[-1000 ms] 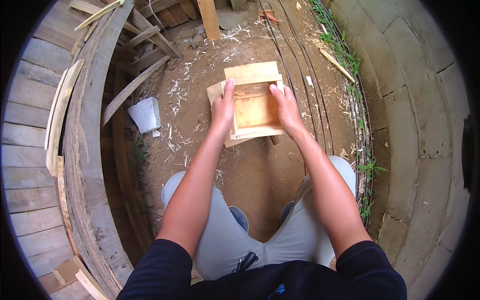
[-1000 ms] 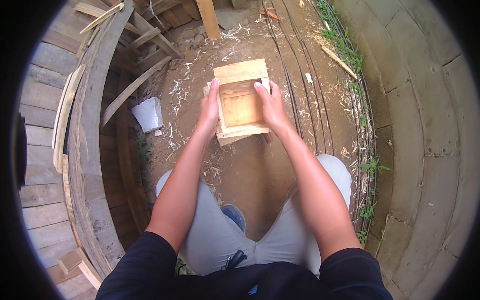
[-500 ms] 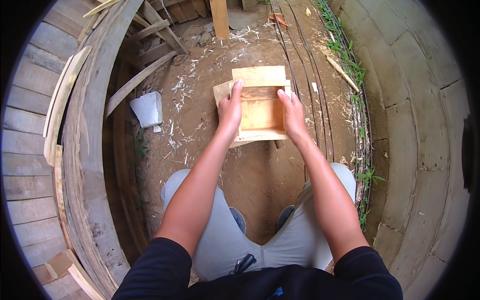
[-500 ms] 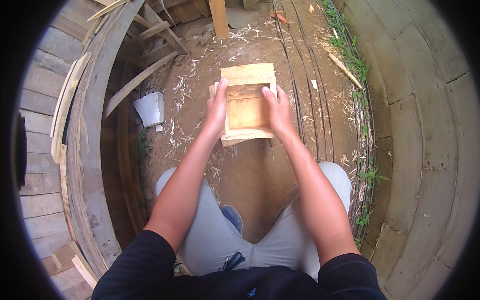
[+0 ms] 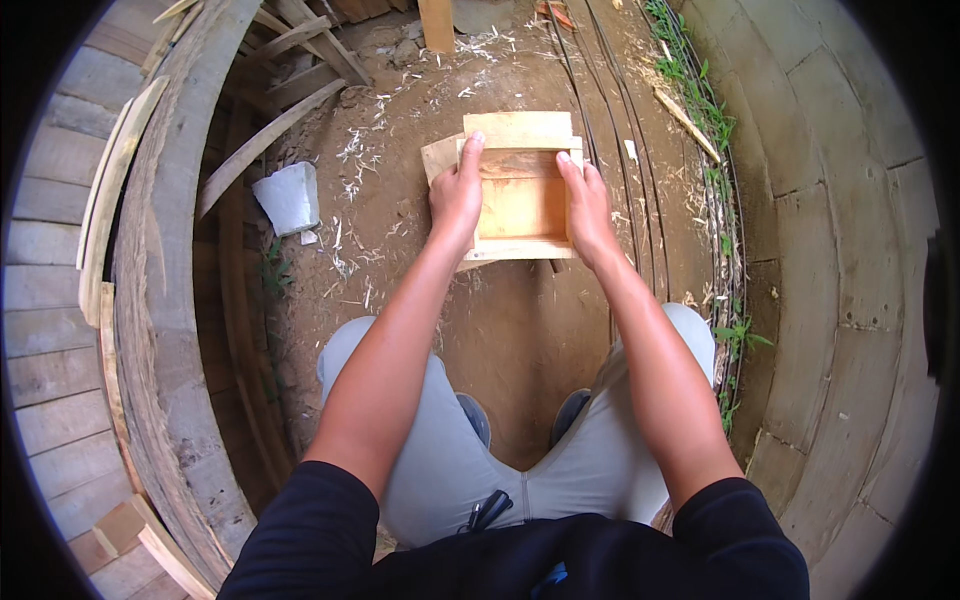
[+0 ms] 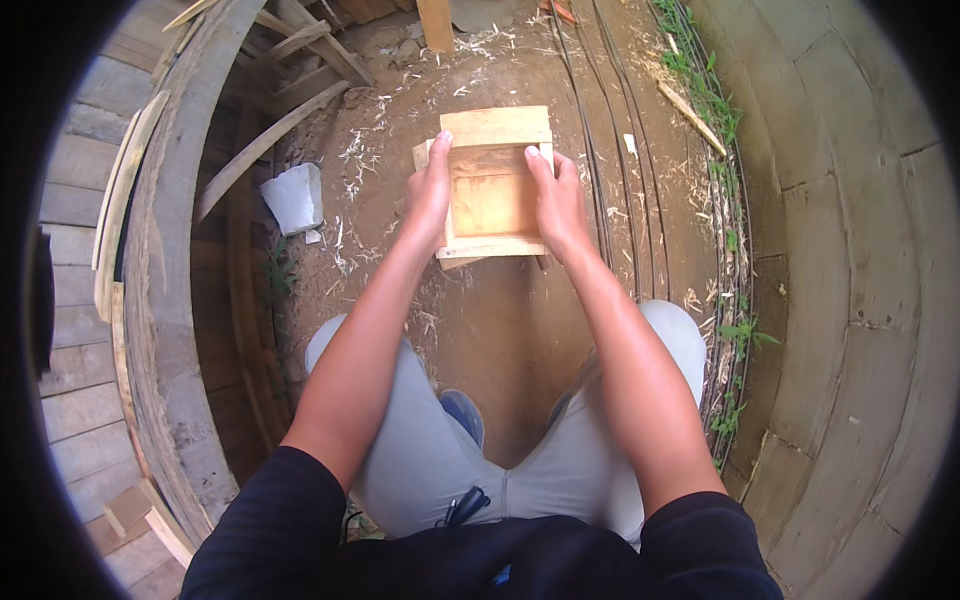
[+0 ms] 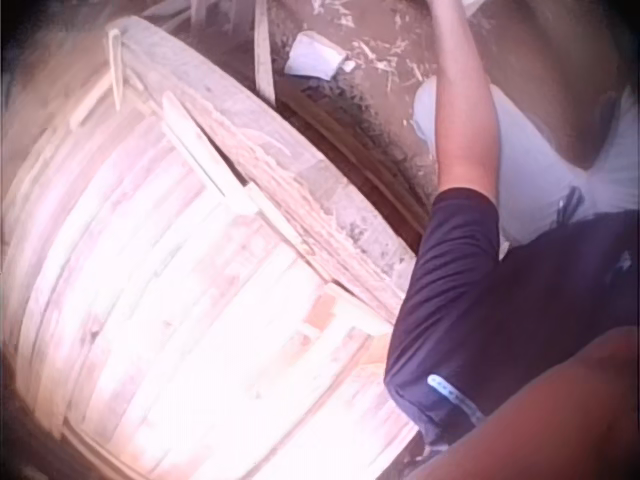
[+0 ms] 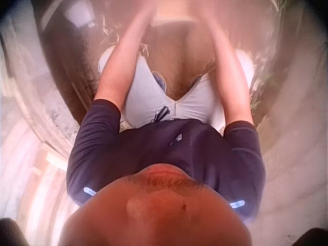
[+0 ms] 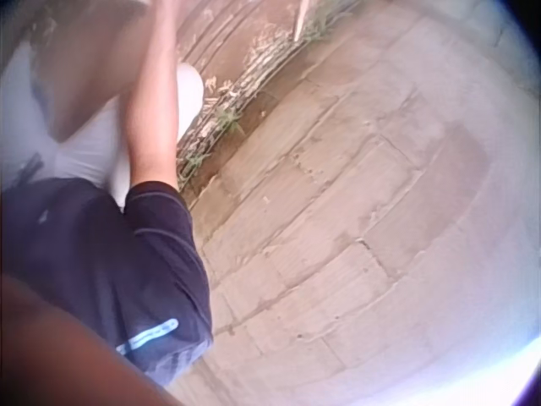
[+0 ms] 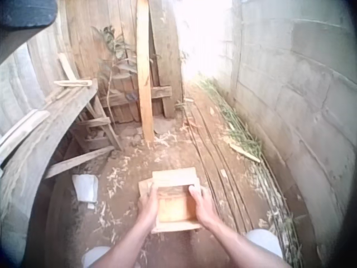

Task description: The person assembles a small wooden box by fitting pre-cut wooden pieces together. They use a hammer to tap the joints and a knife to trim excess wood from the edges.

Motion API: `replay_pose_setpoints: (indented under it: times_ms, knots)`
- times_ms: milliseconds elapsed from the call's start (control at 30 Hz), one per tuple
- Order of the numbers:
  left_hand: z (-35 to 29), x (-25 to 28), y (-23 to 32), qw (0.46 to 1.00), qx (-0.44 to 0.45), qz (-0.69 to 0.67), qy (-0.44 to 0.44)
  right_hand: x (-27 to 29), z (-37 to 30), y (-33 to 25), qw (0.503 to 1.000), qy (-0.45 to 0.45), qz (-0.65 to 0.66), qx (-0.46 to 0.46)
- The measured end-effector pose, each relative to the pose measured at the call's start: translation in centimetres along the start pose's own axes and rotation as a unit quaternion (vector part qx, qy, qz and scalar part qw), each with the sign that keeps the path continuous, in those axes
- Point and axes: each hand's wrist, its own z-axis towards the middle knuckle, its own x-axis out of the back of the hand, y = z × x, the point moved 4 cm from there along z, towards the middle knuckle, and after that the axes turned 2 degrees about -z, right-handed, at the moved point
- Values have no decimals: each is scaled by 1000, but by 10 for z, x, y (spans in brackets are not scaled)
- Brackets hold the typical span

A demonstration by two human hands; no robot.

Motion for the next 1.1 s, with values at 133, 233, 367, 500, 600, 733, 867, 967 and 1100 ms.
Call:
replay_pose_setpoints:
  times_ms: [133, 233, 367, 500, 600, 733, 867, 967, 1100]
  knots:
    - [3, 1, -4, 999, 11, -32, -22, -4, -4, -6, 1000, 1, -8, 10]
    - [-3, 2, -1, 998, 3, -57, -19, -4, -7, -10, 1000, -11, 9, 12]
    - [-10, 1, 6, 1000, -3, -4, 14, -4, -3, -5, 999, 4, 9, 53]
    - [-7, 4, 3, 999, -22, 16, 33, 0, -8, -10, 998, 6, -45, 43]
    - [-3, 5, -3, 1000, -2, 3, 21, -6, -4, 2, 999, 1, -16, 48]
    - [-8, 4, 2, 1000, -6, -29, 4, -6, -4, 1, 999, -2, -14, 36]
    - [-16, 3, 12, 999, -20, -22, 19, -5, -6, -3, 998, -15, 40, 49]
    - [-15, 3, 13, 999, -21, -24, 24, -5, -5, -3, 997, -18, 45, 53]
    - [-12, 3, 13, 999, -36, -24, 16, -4, -2, -3, 997, -10, 43, 61]
